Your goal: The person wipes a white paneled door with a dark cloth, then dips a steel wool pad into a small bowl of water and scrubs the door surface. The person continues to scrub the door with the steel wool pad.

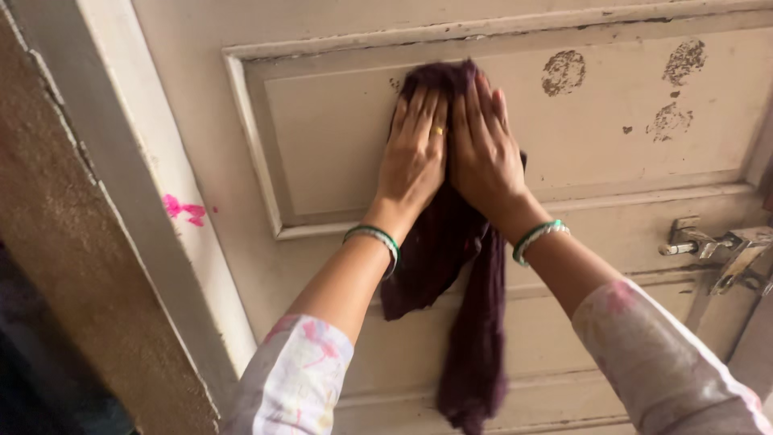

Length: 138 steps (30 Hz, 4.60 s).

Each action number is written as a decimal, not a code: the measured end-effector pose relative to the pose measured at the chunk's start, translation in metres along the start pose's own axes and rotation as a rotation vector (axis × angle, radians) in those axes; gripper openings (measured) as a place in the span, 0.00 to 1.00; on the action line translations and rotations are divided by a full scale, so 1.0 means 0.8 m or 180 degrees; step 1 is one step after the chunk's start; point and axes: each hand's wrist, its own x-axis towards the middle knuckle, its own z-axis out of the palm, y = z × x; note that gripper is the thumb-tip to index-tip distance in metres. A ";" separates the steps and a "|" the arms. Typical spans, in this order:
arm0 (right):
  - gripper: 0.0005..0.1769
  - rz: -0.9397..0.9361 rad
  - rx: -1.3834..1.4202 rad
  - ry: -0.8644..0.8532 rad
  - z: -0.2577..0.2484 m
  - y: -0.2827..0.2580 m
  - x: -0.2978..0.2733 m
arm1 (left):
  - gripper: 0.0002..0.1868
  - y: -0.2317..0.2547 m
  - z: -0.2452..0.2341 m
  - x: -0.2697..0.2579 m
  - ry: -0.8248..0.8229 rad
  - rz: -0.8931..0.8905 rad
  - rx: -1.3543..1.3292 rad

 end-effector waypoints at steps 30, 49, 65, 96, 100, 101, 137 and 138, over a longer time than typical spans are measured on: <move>0.31 0.0611 0.0703 -0.0039 -0.031 0.043 -0.096 | 0.25 0.108 0.010 -0.025 -0.0182 0.0171 -0.0302; 0.27 0.0414 0.0574 0.0585 0.020 -0.079 0.083 | 0.26 -0.074 -0.067 -0.010 0.0598 -0.0365 0.0334; 0.27 -0.0230 0.1085 0.0502 0.027 -0.211 0.109 | 0.25 -0.132 -0.140 -0.127 0.0453 -0.0871 0.0827; 0.18 0.0827 0.0127 -0.0034 -0.064 0.158 -0.287 | 0.25 0.339 0.108 -0.055 0.0215 -0.0322 -0.1090; 0.23 0.1307 0.0077 0.0178 -0.043 0.117 -0.299 | 0.23 0.321 0.114 -0.070 0.0170 -0.0011 -0.1094; 0.25 0.1391 -0.0033 0.0311 -0.034 0.099 -0.294 | 0.22 0.305 0.111 -0.080 0.0158 0.0108 -0.1036; 0.27 -0.0122 0.1524 -0.0020 -0.021 -0.134 -0.170 | 0.28 0.118 -0.054 -0.254 -0.0501 -0.0396 0.0099; 0.27 -0.0086 0.1419 -0.0006 -0.020 -0.120 -0.178 | 0.28 0.128 -0.040 -0.249 -0.0459 -0.0370 0.0042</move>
